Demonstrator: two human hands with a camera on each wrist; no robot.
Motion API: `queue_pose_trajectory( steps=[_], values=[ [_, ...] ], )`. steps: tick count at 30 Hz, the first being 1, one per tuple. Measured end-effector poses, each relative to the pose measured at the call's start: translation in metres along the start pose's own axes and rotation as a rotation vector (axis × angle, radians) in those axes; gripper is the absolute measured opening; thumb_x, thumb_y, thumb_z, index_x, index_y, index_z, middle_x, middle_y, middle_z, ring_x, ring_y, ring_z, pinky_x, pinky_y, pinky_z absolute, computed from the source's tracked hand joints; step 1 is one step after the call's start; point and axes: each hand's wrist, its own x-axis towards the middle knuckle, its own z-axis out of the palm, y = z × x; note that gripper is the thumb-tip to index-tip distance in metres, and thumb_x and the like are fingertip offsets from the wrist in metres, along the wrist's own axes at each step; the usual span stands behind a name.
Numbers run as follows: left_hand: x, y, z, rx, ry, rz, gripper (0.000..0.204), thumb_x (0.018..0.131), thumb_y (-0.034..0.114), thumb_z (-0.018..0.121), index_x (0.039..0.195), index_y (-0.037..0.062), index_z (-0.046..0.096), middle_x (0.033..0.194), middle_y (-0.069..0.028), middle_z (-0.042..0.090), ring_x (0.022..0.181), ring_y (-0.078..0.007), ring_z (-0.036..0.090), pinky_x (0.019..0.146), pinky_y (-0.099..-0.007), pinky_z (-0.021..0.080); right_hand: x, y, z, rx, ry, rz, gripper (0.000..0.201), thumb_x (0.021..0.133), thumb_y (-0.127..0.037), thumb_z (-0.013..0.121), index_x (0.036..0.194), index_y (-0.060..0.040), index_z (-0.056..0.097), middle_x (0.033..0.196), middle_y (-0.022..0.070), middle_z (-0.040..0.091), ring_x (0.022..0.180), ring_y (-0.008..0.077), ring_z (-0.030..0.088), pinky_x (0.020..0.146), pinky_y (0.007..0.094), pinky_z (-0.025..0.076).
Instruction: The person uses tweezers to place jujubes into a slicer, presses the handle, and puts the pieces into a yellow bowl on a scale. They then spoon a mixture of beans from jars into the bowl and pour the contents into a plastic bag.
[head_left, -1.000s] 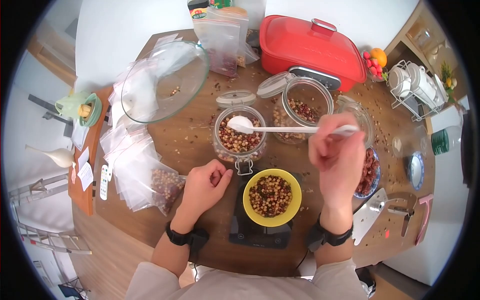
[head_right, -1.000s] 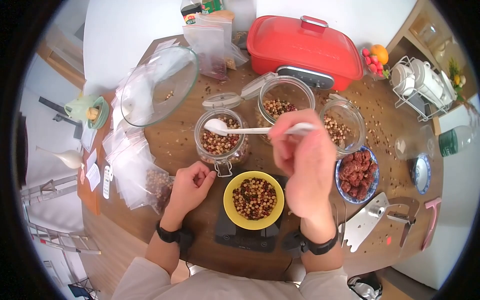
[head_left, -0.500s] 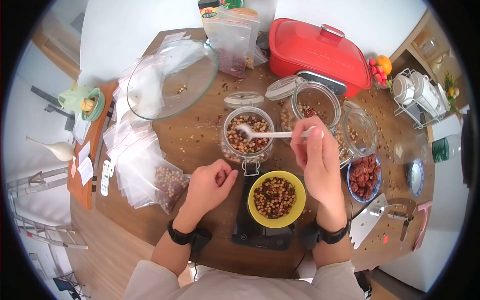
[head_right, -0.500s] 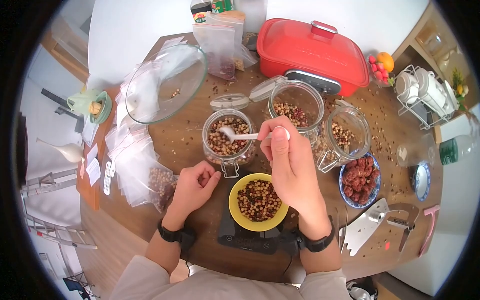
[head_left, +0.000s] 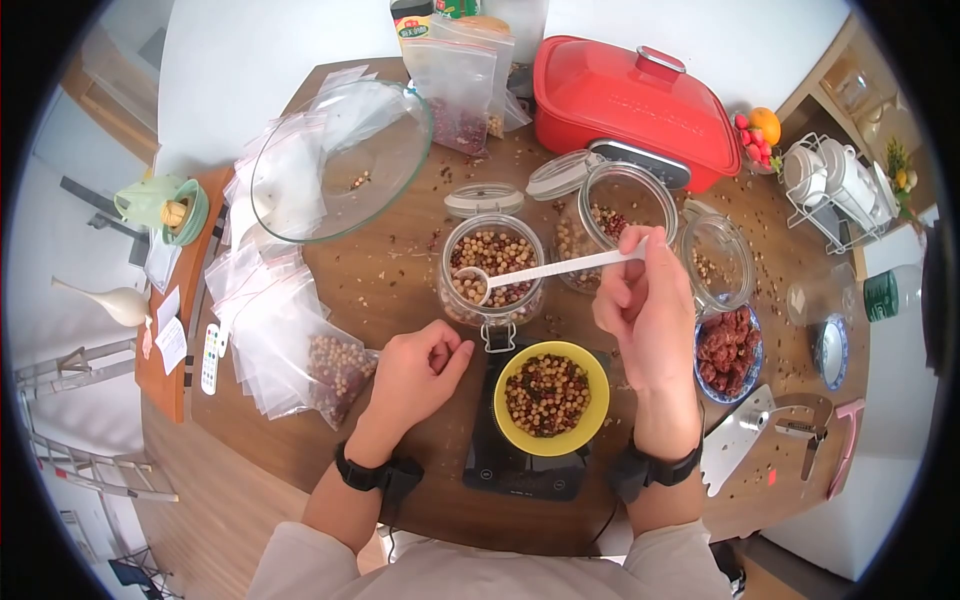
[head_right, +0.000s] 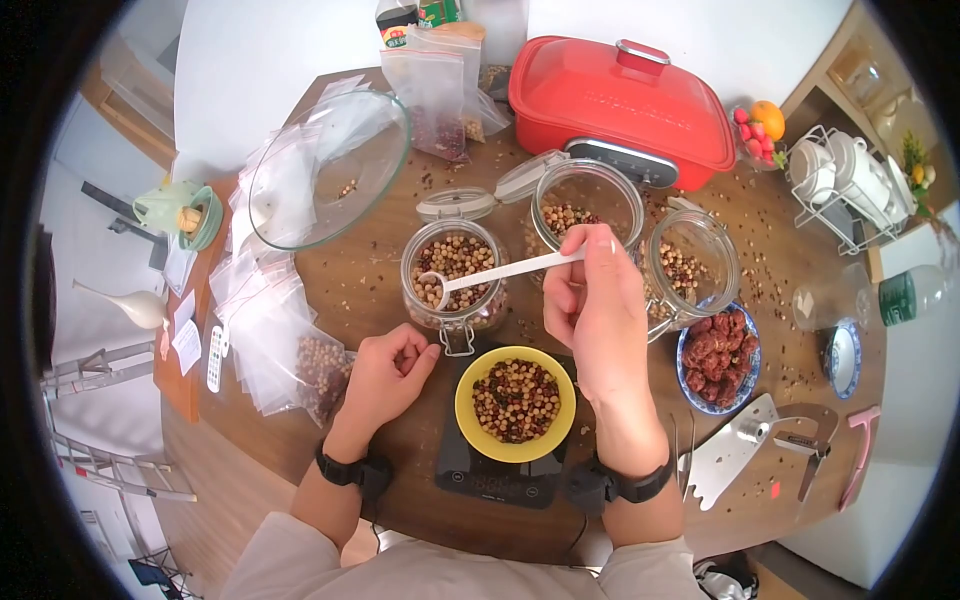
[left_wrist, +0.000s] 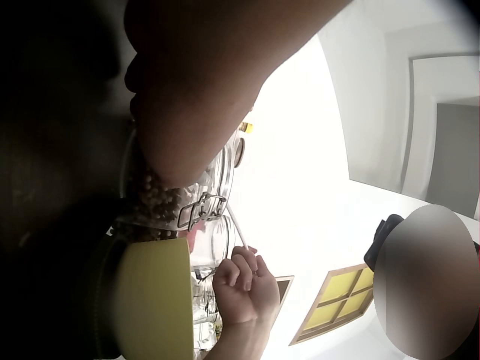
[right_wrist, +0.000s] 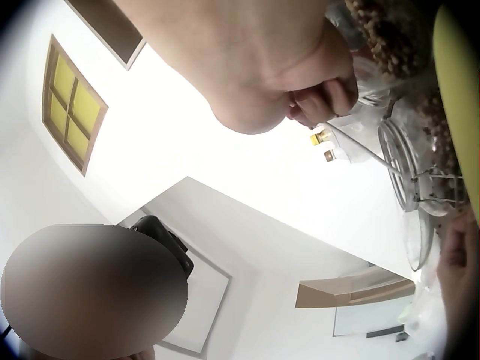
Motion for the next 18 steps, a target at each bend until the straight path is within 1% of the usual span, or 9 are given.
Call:
queue_pose_trajectory(
  steps=[4,10,14,17,18],
  values=[
    [0.000,0.001,0.000,0.003,-0.002,0.005,0.022,0.087,0.018,0.073,0.077,0.0057,0.059,0.050,-0.0067,0.047,0.044,-0.0245,0.049,0.047,-0.0357,0.040,0.000,0.002,0.001,0.069,0.081,-0.078,0.036,0.112,-0.039,0.030,0.104,-0.0087,0.047,0.063,-0.0025,0.037,0.045,0.0051,0.027,0.043,0.0217,0.021],
    [0.000,0.001,-0.001,0.003,-0.006,0.000,0.022,0.087,0.018,0.073,0.077,0.0055,0.059,0.050,-0.0067,0.047,0.044,-0.0242,0.049,0.047,-0.0355,0.040,-0.001,-0.004,0.000,0.141,0.152,-0.115,0.037,0.111,-0.042,0.031,0.102,-0.0097,0.047,0.061,-0.0041,0.032,0.046,0.0066,0.026,0.046,0.0253,0.020],
    [0.000,0.001,0.000,-0.008,-0.001,0.005,0.021,0.087,0.018,0.073,0.077,0.0053,0.059,0.051,-0.0068,0.048,0.044,-0.0239,0.049,0.047,-0.0353,0.040,-0.002,-0.009,-0.004,0.236,0.165,-0.095,0.038,0.111,-0.045,0.033,0.101,-0.0107,0.047,0.061,-0.0055,0.029,0.046,0.0071,0.024,0.049,0.0265,0.020],
    [-0.001,0.001,0.000,-0.035,-0.010,0.014,0.019,0.089,0.010,0.073,0.079,0.0005,0.060,0.053,-0.0027,0.045,0.048,-0.0088,0.038,0.047,-0.0275,0.032,-0.002,-0.013,-0.005,0.292,0.194,-0.089,0.038,0.110,-0.046,0.033,0.100,-0.0118,0.048,0.060,-0.0064,0.026,0.046,0.0072,0.022,0.050,0.0269,0.019],
    [-0.001,0.001,0.000,-0.035,-0.010,0.015,0.019,0.089,0.010,0.073,0.079,0.0006,0.060,0.053,-0.0026,0.045,0.048,-0.0087,0.038,0.047,-0.0274,0.032,-0.002,-0.014,-0.005,0.313,0.198,-0.091,0.038,0.110,-0.046,0.033,0.100,-0.0122,0.048,0.060,-0.0067,0.025,0.047,0.0072,0.021,0.050,0.0269,0.018]
  ],
)
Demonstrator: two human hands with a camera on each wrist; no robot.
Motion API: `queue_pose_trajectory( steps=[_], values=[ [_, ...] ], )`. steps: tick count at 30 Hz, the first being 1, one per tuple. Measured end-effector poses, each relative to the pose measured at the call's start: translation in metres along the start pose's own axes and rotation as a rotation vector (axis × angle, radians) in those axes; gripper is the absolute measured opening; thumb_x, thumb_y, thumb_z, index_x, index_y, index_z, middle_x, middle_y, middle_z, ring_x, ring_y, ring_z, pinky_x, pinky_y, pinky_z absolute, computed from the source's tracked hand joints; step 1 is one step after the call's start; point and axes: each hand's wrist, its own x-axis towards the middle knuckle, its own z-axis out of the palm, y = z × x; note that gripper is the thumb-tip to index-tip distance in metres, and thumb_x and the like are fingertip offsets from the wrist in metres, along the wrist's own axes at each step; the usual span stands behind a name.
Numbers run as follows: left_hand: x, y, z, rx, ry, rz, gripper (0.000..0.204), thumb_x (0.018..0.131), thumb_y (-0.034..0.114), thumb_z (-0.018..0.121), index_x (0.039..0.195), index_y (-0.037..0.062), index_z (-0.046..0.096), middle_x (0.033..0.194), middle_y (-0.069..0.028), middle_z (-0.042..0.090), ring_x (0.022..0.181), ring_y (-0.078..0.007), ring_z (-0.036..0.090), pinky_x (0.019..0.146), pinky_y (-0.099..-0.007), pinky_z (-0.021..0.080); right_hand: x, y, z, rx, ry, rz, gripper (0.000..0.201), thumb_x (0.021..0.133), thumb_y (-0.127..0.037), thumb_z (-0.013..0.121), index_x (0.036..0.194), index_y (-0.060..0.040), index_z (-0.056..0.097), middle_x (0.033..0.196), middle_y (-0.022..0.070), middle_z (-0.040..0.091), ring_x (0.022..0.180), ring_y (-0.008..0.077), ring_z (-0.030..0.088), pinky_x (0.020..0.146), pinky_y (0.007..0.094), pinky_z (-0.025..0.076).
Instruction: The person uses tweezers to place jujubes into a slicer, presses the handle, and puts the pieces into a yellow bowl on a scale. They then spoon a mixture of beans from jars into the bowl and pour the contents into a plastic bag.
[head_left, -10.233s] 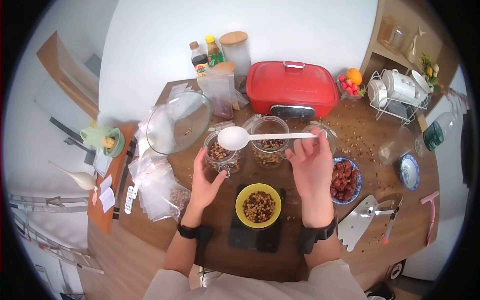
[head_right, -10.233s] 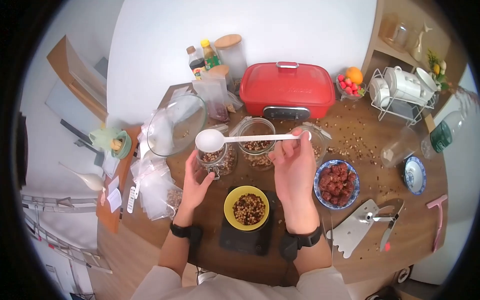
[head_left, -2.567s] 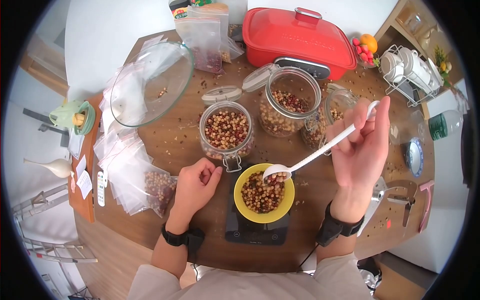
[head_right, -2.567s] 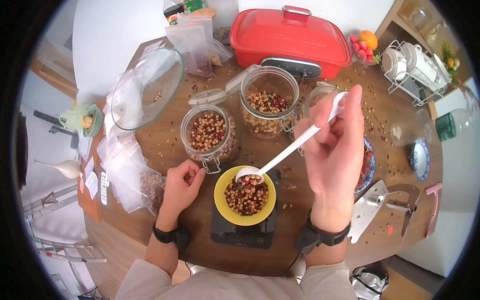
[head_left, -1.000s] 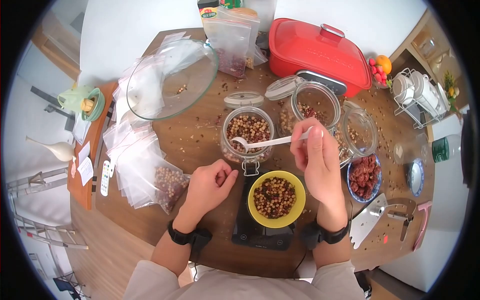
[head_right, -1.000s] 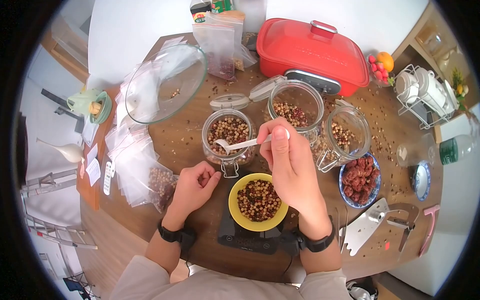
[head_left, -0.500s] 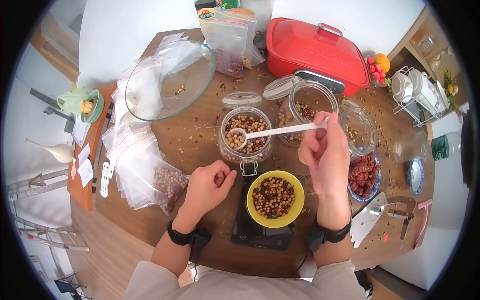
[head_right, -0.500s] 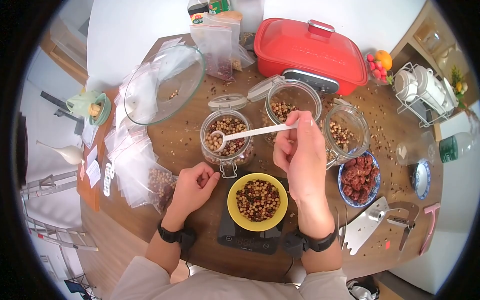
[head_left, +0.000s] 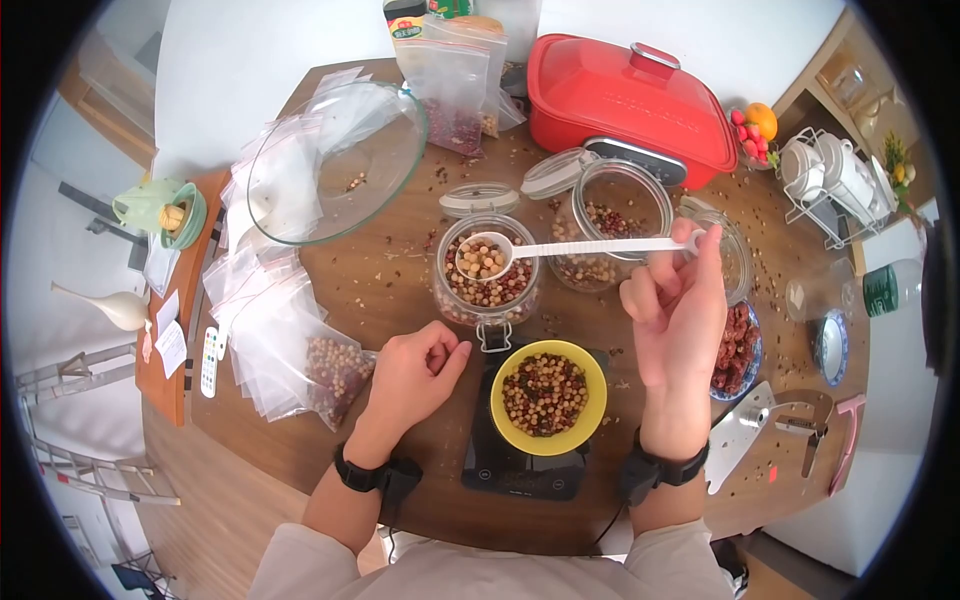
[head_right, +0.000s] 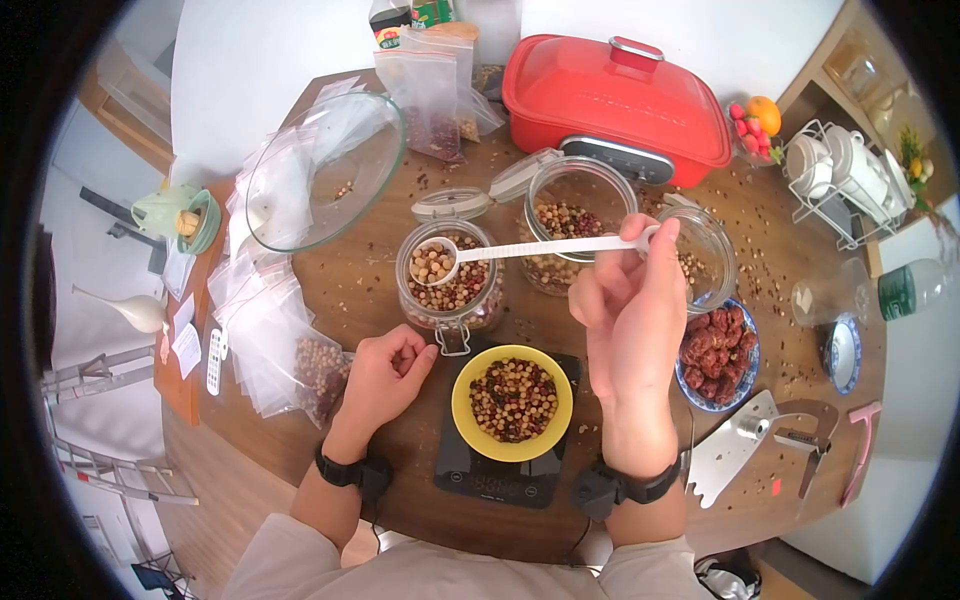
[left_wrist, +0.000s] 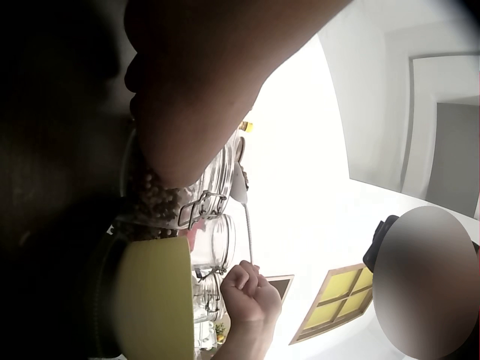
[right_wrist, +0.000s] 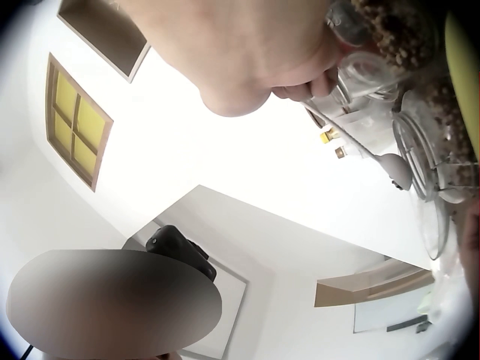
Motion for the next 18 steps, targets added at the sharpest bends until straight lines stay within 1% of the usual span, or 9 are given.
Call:
queue_pose_trajectory(
  steps=[5,8,10,14,17,18],
  values=[
    [0.000,-0.001,0.001,0.004,0.001,-0.003,0.019,0.089,0.010,0.073,0.079,0.0007,0.060,0.053,-0.0021,0.045,0.048,-0.0081,0.038,0.047,-0.0271,0.032,0.002,-0.009,-0.007,0.082,-0.046,-0.014,0.038,0.110,-0.045,0.033,0.096,-0.0138,0.049,0.058,-0.0076,0.022,0.045,0.0069,0.018,0.049,0.0269,0.017],
    [0.000,0.000,0.001,0.031,0.005,-0.012,0.021,0.087,0.017,0.074,0.077,0.0049,0.060,0.052,-0.0078,0.049,0.045,-0.0242,0.049,0.047,-0.0351,0.040,0.005,-0.016,-0.013,0.094,-0.090,-0.045,0.038,0.110,-0.045,0.033,0.094,-0.0136,0.049,0.056,-0.0074,0.022,0.044,0.0069,0.018,0.047,0.0267,0.016],
    [0.000,0.001,0.000,0.033,0.002,-0.009,0.021,0.087,0.017,0.074,0.077,0.0048,0.060,0.052,-0.0081,0.049,0.045,-0.0244,0.049,0.047,-0.0352,0.040,0.007,-0.020,-0.015,0.112,-0.129,-0.065,0.039,0.110,-0.044,0.034,0.092,-0.0134,0.048,0.055,-0.0071,0.022,0.042,0.0071,0.018,0.046,0.0266,0.016],
    [0.000,0.000,0.001,0.030,0.002,-0.014,0.020,0.087,0.017,0.074,0.078,0.0047,0.060,0.053,-0.0084,0.050,0.045,-0.0243,0.049,0.048,-0.0351,0.040,0.006,-0.028,-0.015,0.096,-0.069,-0.072,0.041,0.109,-0.047,0.036,0.088,-0.0138,0.049,0.054,-0.0072,0.020,0.042,0.0073,0.017,0.045,0.0269,0.016],
    [0.000,0.000,0.001,0.034,-0.001,-0.020,0.020,0.087,0.017,0.074,0.079,0.0046,0.061,0.053,-0.0084,0.050,0.045,-0.0238,0.049,0.048,-0.0347,0.040,0.004,-0.031,-0.014,0.093,-0.021,-0.034,0.044,0.108,-0.049,0.038,0.085,-0.0138,0.050,0.053,-0.0075,0.020,0.042,0.0070,0.016,0.046,0.0267,0.015],
    [0.000,0.000,0.001,0.033,0.003,-0.018,0.020,0.087,0.017,0.074,0.079,0.0045,0.061,0.053,-0.0084,0.050,0.045,-0.0235,0.049,0.048,-0.0345,0.040,0.004,-0.029,-0.014,0.079,-0.048,-0.036,0.044,0.108,-0.049,0.038,0.084,-0.0137,0.050,0.053,-0.0077,0.020,0.042,0.0068,0.016,0.046,0.0267,0.015]
  ],
)
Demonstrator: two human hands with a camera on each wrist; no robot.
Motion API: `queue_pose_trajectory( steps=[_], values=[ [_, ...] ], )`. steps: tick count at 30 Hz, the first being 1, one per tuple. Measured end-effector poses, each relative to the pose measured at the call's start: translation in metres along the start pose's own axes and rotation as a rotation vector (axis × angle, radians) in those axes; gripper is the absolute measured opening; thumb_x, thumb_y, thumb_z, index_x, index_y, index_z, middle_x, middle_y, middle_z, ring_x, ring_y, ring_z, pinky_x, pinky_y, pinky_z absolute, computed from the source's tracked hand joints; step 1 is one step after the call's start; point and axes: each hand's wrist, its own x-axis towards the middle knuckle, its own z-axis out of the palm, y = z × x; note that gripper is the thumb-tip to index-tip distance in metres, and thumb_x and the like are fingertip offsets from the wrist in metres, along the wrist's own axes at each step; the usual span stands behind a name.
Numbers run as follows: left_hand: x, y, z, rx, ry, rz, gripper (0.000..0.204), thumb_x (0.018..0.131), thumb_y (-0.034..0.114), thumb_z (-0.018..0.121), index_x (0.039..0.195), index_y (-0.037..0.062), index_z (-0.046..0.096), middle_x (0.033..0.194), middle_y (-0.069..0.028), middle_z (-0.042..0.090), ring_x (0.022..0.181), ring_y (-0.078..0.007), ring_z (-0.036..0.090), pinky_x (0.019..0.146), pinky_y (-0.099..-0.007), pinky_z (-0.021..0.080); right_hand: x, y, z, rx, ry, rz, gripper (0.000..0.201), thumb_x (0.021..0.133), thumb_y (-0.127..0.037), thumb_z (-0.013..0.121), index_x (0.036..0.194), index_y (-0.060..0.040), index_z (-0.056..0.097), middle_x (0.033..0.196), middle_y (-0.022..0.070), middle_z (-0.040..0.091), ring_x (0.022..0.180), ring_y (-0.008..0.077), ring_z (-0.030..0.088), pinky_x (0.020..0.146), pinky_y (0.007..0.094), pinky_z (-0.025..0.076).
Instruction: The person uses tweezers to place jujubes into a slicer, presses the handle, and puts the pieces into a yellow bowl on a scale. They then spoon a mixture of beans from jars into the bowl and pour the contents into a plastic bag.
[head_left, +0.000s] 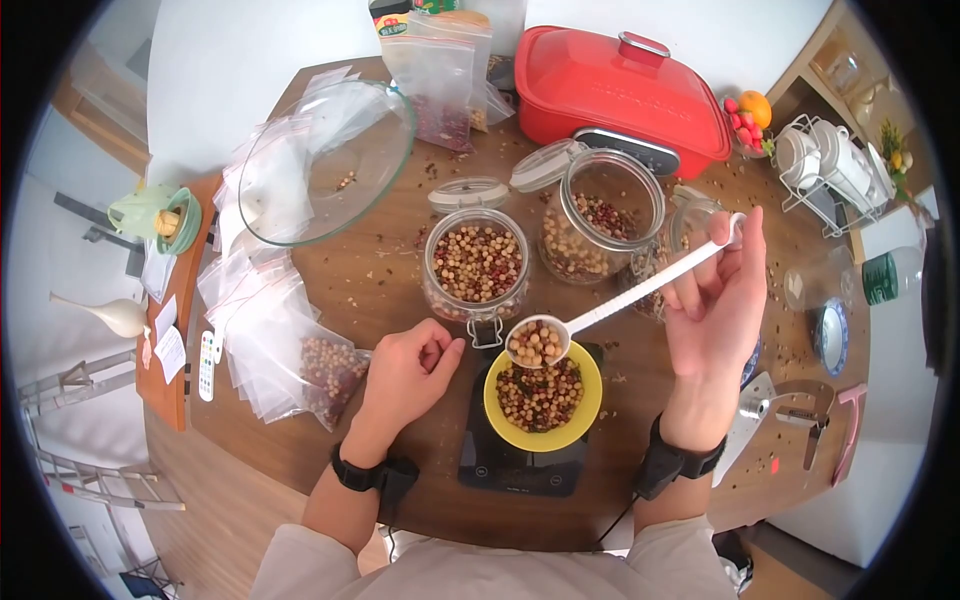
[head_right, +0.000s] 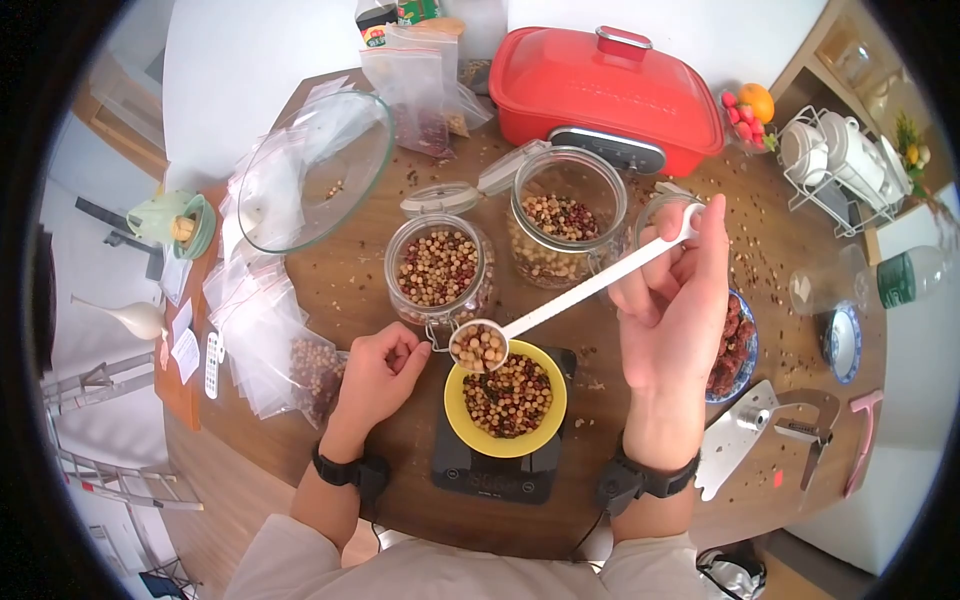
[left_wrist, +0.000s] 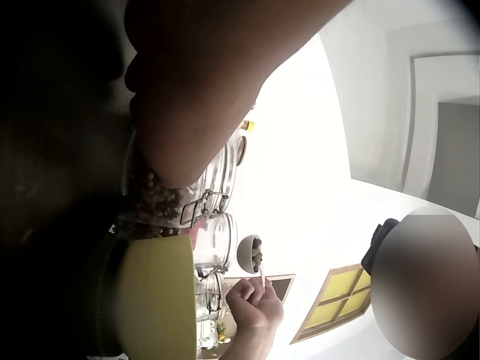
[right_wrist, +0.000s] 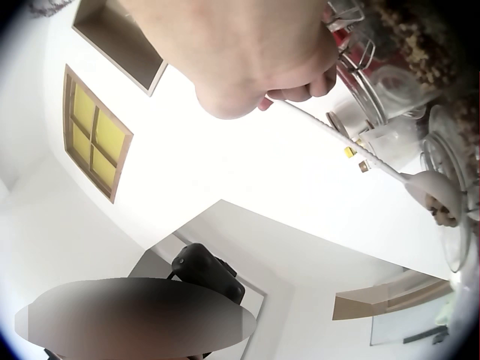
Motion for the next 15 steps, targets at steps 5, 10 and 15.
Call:
queue_pose_trajectory(
  steps=[5,10,15],
  values=[
    [-0.0001,0.0002,0.0010,-0.012,0.007,-0.001,0.020,0.087,0.016,0.074,0.079,0.0039,0.061,0.052,-0.0082,0.049,0.044,-0.0218,0.048,0.047,-0.0334,0.039,-0.0014,0.0051,0.0001,-0.034,-0.133,0.005,0.048,0.108,-0.050,0.038,0.080,-0.0130,0.051,0.054,-0.0087,0.019,0.044,0.0061,0.016,0.047,0.0264,0.014],
    [0.0002,-0.0008,0.0011,-0.019,0.000,-0.001,0.020,0.087,0.016,0.074,0.079,0.0037,0.060,0.052,-0.0075,0.048,0.044,-0.0207,0.046,0.048,-0.0326,0.039,-0.0056,0.0099,0.0048,-0.110,-0.151,-0.036,0.052,0.109,-0.049,0.037,0.077,-0.0109,0.052,0.055,-0.0086,0.019,0.048,0.0063,0.018,0.049,0.0267,0.016],
    [0.0001,-0.0001,0.0009,-0.011,0.005,0.001,0.020,0.087,0.016,0.074,0.079,0.0038,0.061,0.052,-0.0071,0.047,0.044,-0.0206,0.046,0.047,-0.0327,0.038,-0.0075,0.0094,0.0039,-0.128,-0.211,-0.028,0.056,0.109,-0.048,0.037,0.072,-0.0093,0.052,0.056,-0.0073,0.023,0.050,0.0071,0.019,0.051,0.0267,0.019]
  ],
)
